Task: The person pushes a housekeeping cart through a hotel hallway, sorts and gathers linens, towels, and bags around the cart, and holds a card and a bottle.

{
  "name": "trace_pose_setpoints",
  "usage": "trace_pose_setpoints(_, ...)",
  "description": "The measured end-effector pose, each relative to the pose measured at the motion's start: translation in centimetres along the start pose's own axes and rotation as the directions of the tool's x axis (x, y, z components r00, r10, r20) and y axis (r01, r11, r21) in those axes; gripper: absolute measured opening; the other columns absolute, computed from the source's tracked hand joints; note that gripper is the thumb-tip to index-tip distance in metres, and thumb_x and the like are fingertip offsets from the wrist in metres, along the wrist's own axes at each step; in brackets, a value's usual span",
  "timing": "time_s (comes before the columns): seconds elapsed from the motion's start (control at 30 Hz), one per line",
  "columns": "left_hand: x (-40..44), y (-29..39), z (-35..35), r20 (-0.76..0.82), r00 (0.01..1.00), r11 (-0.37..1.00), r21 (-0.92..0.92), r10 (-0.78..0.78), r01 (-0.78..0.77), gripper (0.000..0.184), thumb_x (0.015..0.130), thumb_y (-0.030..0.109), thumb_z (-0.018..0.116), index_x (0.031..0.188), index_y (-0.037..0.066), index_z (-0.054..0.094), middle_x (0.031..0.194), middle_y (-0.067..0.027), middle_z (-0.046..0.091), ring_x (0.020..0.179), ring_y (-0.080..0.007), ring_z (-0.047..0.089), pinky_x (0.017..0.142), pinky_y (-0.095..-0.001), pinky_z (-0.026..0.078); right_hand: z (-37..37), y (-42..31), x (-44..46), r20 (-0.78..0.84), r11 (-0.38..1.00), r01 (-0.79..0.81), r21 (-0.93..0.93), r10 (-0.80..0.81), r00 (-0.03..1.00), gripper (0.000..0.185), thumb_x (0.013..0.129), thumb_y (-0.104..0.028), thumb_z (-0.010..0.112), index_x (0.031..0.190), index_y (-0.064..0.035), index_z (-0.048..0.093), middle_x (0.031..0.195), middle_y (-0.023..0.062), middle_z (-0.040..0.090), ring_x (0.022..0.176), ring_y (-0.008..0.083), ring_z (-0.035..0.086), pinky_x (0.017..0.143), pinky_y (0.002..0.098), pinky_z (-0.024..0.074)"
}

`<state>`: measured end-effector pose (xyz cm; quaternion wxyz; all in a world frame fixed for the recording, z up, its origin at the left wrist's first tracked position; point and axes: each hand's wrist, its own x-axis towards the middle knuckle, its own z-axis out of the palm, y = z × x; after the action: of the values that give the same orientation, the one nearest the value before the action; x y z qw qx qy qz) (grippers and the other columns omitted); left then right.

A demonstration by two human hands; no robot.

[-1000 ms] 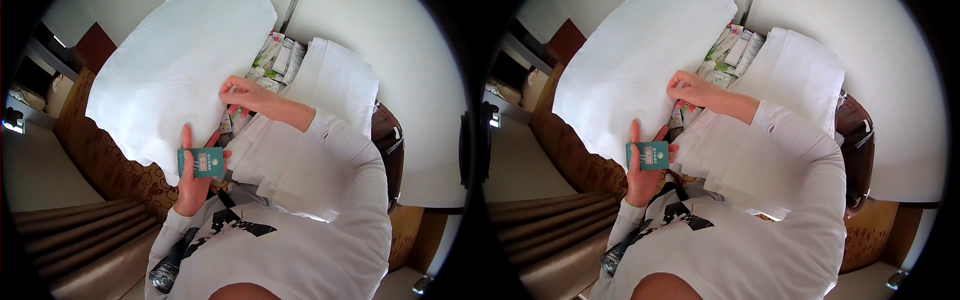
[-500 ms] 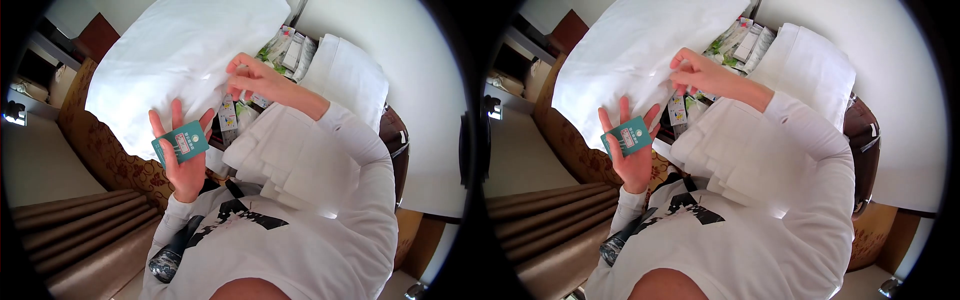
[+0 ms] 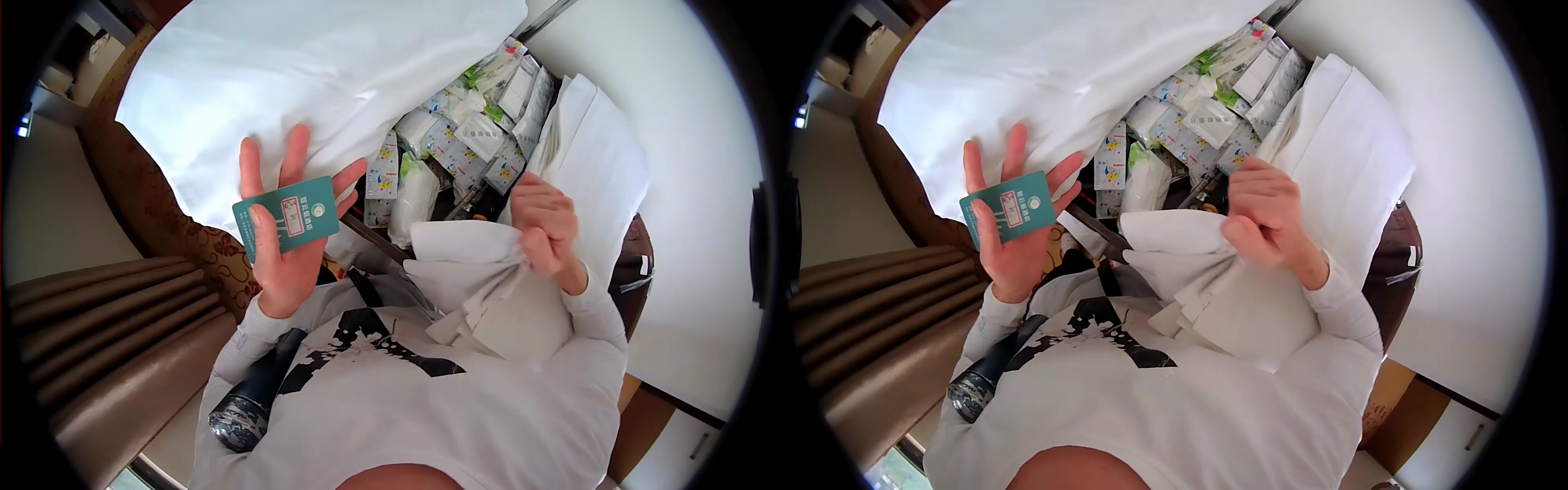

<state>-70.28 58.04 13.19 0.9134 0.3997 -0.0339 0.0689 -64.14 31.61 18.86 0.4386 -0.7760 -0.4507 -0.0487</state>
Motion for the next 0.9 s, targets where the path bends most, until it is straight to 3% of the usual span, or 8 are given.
trace_pose_setpoints(0.17,0.1,-0.2,-0.7,0.023,1.0,0.999,-0.049,-0.003,0.005,0.062,0.094,0.052,0.03,0.145,0.033,-0.001,0.15,-0.0122,0.015,0.119,-0.0459,0.043,0.095,-0.0529,0.039,-2.4,-2.8,-1.9,-0.258,0.989,-0.034,0.145,0.071,0.963,0.064,0.093,-0.051,0.035,0.048,-0.0061,0.031,0.041,0.0024,0.037,0.036,0.0182,0.035,0.049,0.033,0.0309)
trace_pose_setpoints(0.37,0.2,0.1,-0.6,0.001,0.999,0.994,-0.105,-0.035,0.035,0.06,0.094,0.052,0.027,0.145,0.034,0.001,0.15,-0.0126,0.012,0.119,-0.0467,0.043,0.095,-0.0542,0.039,-3.1,-1.5,-2.1,-0.153,0.973,0.014,0.232,0.022,0.988,0.063,0.09,-0.054,0.043,0.048,-0.0095,0.027,0.043,0.0009,0.035,0.036,0.0176,0.033,0.049,0.0318,0.0283)
trace_pose_setpoints(0.43,0.3,0.0,-0.7,0.021,1.0,0.992,-0.126,-0.009,0.011,0.059,0.095,0.052,0.026,0.145,0.034,0.001,0.15,-0.0131,0.011,0.119,-0.0472,0.042,0.095,-0.0566,0.038,-3.6,-1.4,-1.4,0.095,0.969,0.14,0.204,-0.162,0.982,0.063,0.086,-0.055,0.051,0.049,-0.0102,0.027,0.044,-0.0007,0.033,0.037,0.0173,0.029,0.048,0.0316,0.0255)
trace_pose_setpoints(0.47,0.3,-0.1,-0.7,0.022,1.0,0.992,-0.12,-0.022,0.025,0.059,0.095,0.052,0.026,0.145,0.034,0.001,0.15,-0.0131,0.011,0.119,-0.0472,0.042,0.095,-0.0566,0.038,-3.5,-2.2,-0.9,0.219,0.989,0.076,0.124,-0.102,0.97,0.056,0.082,-0.054,0.058,0.053,-0.008,0.042,0.045,-0.0016,0.031,0.04,0.0171,0.028,0.05,0.0313,0.0255)
trace_pose_setpoints(0.5,0.4,0.0,-0.7,0.028,1.0,0.993,-0.114,-0.013,0.016,0.058,0.095,0.052,0.026,0.145,0.035,0.001,0.151,-0.0133,0.01,0.119,-0.0474,0.042,0.095,-0.0579,0.038,-3.1,-3.0,-0.4,0.209,0.989,0.066,0.129,-0.092,0.974,0.056,0.082,-0.054,0.058,0.053,-0.008,0.042,0.045,-0.0016,0.031,0.04,0.0171,0.028,0.05,0.0313,0.0255)
trace_pose_setpoints(0.57,0.4,-0.1,-0.8,0.043,0.999,0.995,-0.101,-0.013,0.017,0.058,0.095,0.052,0.026,0.144,0.035,0.002,0.151,-0.0136,0.009,0.119,-0.0477,0.041,0.095,-0.0592,0.038,-2.4,-4.3,0.3,0.382,0.987,-0.137,-0.087,0.16,0.91,0.048,0.078,-0.052,0.062,0.068,-0.0053,0.059,0.05,-0.0018,0.034,0.046,0.017,0.033,0.054,0.031,0.0278)
trace_pose_setpoints(0.67,0.3,-0.1,-0.8,0.009,1.0,0.996,-0.089,-0.015,0.016,0.057,0.095,0.051,0.026,0.144,0.035,0.003,0.151,-0.0138,0.007,0.12,-0.0486,0.04,0.094,-0.0614,0.037,-3.0,-4.5,0.0,0.499,0.993,-0.118,0.01,0.098,0.861,0.045,0.075,-0.049,0.065,0.083,-0.0044,0.065,0.057,-0.0019,0.038,0.054,0.0165,0.037,0.059,0.0311,0.0295)
trace_pose_setpoints(0.9,0.4,0.0,-1.2,0.074,0.997,0.998,-0.065,-0.015,0.02,0.057,0.095,0.05,0.028,0.145,0.035,0.004,0.151,-0.0132,0.006,0.123,-0.0502,0.035,0.095,-0.0646,0.034,-3.7,-4.2,-0.7,0.545,0.979,-0.172,0.111,0.085,0.834,0.043,0.074,-0.049,0.065,0.079,-0.0058,0.064,0.064,-0.0017,0.04,0.058,0.0166,0.039,0.063,0.0327,0.0298)
